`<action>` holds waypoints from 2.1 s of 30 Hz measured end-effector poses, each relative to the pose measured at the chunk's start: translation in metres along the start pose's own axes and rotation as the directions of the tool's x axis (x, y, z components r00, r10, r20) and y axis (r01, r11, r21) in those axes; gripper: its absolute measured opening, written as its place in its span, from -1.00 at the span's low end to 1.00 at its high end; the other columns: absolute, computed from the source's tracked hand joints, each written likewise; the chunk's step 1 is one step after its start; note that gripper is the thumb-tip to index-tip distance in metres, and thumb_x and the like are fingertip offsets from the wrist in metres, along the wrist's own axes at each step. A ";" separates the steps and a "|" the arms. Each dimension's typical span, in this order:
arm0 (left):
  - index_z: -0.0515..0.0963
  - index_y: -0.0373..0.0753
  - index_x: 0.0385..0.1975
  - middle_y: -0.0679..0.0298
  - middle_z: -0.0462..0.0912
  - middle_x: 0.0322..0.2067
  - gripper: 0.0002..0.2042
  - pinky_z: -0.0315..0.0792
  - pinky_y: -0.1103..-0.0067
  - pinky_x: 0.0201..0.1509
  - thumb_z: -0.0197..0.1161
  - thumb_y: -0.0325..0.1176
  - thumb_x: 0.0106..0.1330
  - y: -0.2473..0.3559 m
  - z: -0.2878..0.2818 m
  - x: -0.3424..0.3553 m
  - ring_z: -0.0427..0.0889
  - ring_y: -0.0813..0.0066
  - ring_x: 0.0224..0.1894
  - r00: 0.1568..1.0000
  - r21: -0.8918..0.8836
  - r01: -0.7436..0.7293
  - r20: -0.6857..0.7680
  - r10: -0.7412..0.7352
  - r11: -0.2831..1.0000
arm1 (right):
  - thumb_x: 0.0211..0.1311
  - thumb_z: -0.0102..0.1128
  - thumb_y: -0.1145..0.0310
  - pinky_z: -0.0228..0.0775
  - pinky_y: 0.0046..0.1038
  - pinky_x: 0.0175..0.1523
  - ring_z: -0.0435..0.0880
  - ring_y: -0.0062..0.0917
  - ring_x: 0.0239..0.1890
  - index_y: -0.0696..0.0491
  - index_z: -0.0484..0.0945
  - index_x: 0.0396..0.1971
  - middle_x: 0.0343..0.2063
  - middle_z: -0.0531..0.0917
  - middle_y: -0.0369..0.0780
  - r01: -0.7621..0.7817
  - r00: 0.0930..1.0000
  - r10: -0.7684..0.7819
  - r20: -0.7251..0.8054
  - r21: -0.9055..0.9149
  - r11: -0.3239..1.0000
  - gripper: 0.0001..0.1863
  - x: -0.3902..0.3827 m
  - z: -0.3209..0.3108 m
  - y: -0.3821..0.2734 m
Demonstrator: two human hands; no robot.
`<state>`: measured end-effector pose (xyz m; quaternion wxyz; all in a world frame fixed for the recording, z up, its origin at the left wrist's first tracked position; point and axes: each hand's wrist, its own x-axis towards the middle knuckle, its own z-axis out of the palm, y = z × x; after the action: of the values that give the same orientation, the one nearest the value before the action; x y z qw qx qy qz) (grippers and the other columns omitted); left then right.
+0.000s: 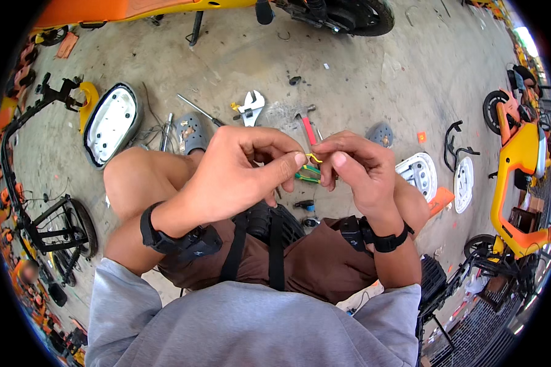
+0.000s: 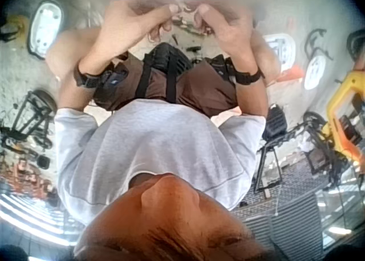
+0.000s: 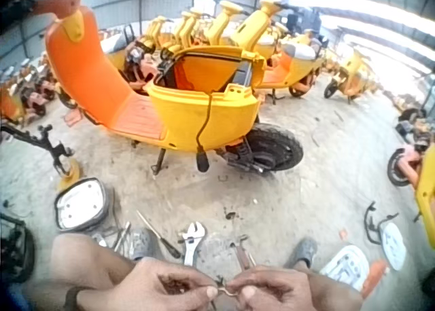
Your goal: The person uses a wire stripper to remove insulation from wires and then connects them together by hand while sitting on the floor among scooters.
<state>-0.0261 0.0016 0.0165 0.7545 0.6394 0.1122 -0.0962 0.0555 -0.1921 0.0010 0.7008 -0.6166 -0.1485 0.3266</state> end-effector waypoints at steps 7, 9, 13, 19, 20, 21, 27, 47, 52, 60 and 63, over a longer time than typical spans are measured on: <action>0.63 -0.42 -0.26 0.23 0.67 -0.48 -0.85 0.53 0.71 -0.54 0.24 -0.44 0.34 -0.007 0.002 -0.002 0.63 0.63 -0.49 0.980 0.183 -0.192 -0.021 0.199 0.964 | 0.10 0.37 0.47 0.39 -0.71 -0.40 0.59 -0.76 -0.47 0.19 0.69 -0.30 -0.41 0.71 -0.29 0.100 0.994 -0.109 -0.029 -0.226 0.969 -0.83 0.000 0.003 0.009; 0.62 -0.43 -0.27 0.22 0.68 -0.46 -0.84 0.52 0.72 -0.54 0.23 -0.43 0.35 -0.007 0.003 -0.003 0.63 0.64 -0.50 0.981 0.198 -0.185 -0.021 0.192 0.963 | 0.08 0.38 0.48 0.39 -0.71 -0.41 0.59 -0.76 -0.49 0.18 0.70 -0.32 -0.42 0.71 -0.28 0.170 0.983 -0.182 -0.016 -0.281 0.945 -0.85 0.000 0.003 0.011; 0.63 -0.38 -0.27 0.19 0.68 -0.45 -0.88 0.52 0.66 -0.49 0.27 -0.47 0.28 -0.005 0.004 -0.002 0.65 0.54 -0.50 0.988 0.236 -0.133 -0.045 0.147 0.963 | 0.05 0.39 0.50 0.39 -0.70 -0.44 0.58 -0.76 -0.52 0.17 0.70 -0.37 -0.43 0.72 -0.27 0.267 0.958 -0.286 0.013 -0.400 0.877 -0.88 0.001 0.002 0.012; 0.63 -0.28 -0.30 0.17 0.65 -0.44 -0.80 0.46 0.54 -0.36 0.38 -0.59 0.05 -0.017 -0.004 0.015 0.61 0.34 -0.42 0.567 0.698 -0.655 0.201 0.799 0.289 | -0.04 0.41 0.55 0.41 -0.68 -0.48 0.60 -0.69 -0.56 0.16 0.69 -0.43 -0.47 0.70 -0.25 0.371 0.902 -0.431 0.030 -0.567 0.736 -0.88 0.002 0.004 0.010; 0.63 -0.29 -0.31 0.18 0.65 -0.44 -0.81 0.45 0.55 -0.36 0.38 -0.60 0.04 -0.015 -0.003 0.015 0.61 0.35 -0.42 0.566 0.754 -0.599 0.162 0.809 0.269 | -0.06 0.42 0.56 0.42 -0.67 -0.49 0.61 -0.67 -0.56 0.16 0.68 -0.43 -0.47 0.70 -0.25 0.401 0.877 -0.479 0.035 -0.602 0.690 -0.86 0.002 0.004 0.010; 0.63 -0.29 -0.32 0.18 0.64 -0.44 -0.81 0.45 0.57 -0.37 0.38 -0.61 0.04 -0.010 -0.001 0.012 0.60 0.37 -0.41 0.561 0.805 -0.539 0.123 0.819 0.248 | -0.08 0.43 0.57 0.43 -0.66 -0.49 0.63 -0.66 -0.56 0.15 0.68 -0.43 -0.47 0.70 -0.25 0.429 0.850 -0.525 0.043 -0.636 0.642 -0.85 0.000 0.004 0.010; 0.63 -0.35 -0.30 0.26 0.66 -0.45 -0.84 0.43 0.66 -0.39 0.39 -0.53 0.12 -0.004 0.002 -0.002 0.58 0.59 -0.45 0.921 0.426 -0.320 -0.068 0.383 0.846 | -0.17 0.47 0.60 0.50 -0.60 -0.48 0.67 -0.54 -0.54 0.12 0.67 -0.42 -0.47 0.69 -0.24 0.550 0.703 -0.705 0.093 -0.700 0.455 -0.77 0.000 0.005 0.010; 0.67 -0.42 -0.30 0.26 0.67 -0.51 -0.85 0.45 0.78 -0.51 0.34 -0.48 0.18 -0.009 0.005 0.004 0.57 0.71 -0.56 0.996 -0.030 0.011 -0.090 -0.014 0.999 | -0.20 0.49 0.57 0.47 -0.55 -0.51 0.66 -0.49 -0.56 0.13 0.65 -0.42 -0.50 0.66 -0.23 0.610 0.568 -0.789 0.235 -0.764 0.211 -0.75 0.001 0.008 0.009; 0.67 -0.43 -0.33 0.25 0.69 -0.48 -0.85 0.50 0.76 -0.43 0.33 -0.49 0.16 -0.008 0.003 0.003 0.60 0.71 -0.50 0.993 0.024 0.005 -0.118 -0.002 1.000 | -0.15 0.48 0.52 0.44 -0.55 -0.53 0.65 -0.49 -0.56 0.11 0.64 -0.42 -0.49 0.67 -0.25 0.551 0.664 -0.719 0.207 -0.785 0.283 -0.77 -0.002 0.008 0.006; 0.67 -0.42 -0.34 0.28 0.69 -0.43 -0.86 0.51 0.75 -0.35 0.32 -0.50 0.14 -0.005 0.006 0.002 0.60 0.72 -0.42 0.995 0.067 0.013 -0.098 -0.006 0.998 | 0.08 0.29 0.52 0.31 -0.55 -0.56 0.58 -0.51 -0.63 0.17 0.62 -0.43 -0.53 0.64 -0.19 0.554 0.792 -0.549 0.266 -0.691 0.465 -0.94 -0.001 0.005 0.013; 0.65 -0.43 -0.36 0.29 0.67 -0.42 -0.89 0.48 0.75 -0.41 0.32 -0.54 0.13 -0.009 0.006 0.002 0.58 0.72 -0.46 0.992 0.165 -0.083 -0.078 0.097 0.983 | 0.16 0.21 0.51 0.25 -0.59 -0.57 0.52 -0.58 -0.65 0.21 0.62 -0.43 -0.56 0.62 -0.18 0.471 0.879 -0.397 0.266 -0.620 0.628 -0.93 -0.004 0.003 0.007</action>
<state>-0.0267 -0.0056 0.0089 0.6984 0.7063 0.1074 -0.0431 0.0492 -0.1920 -0.0043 0.4814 -0.7535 -0.4355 0.1042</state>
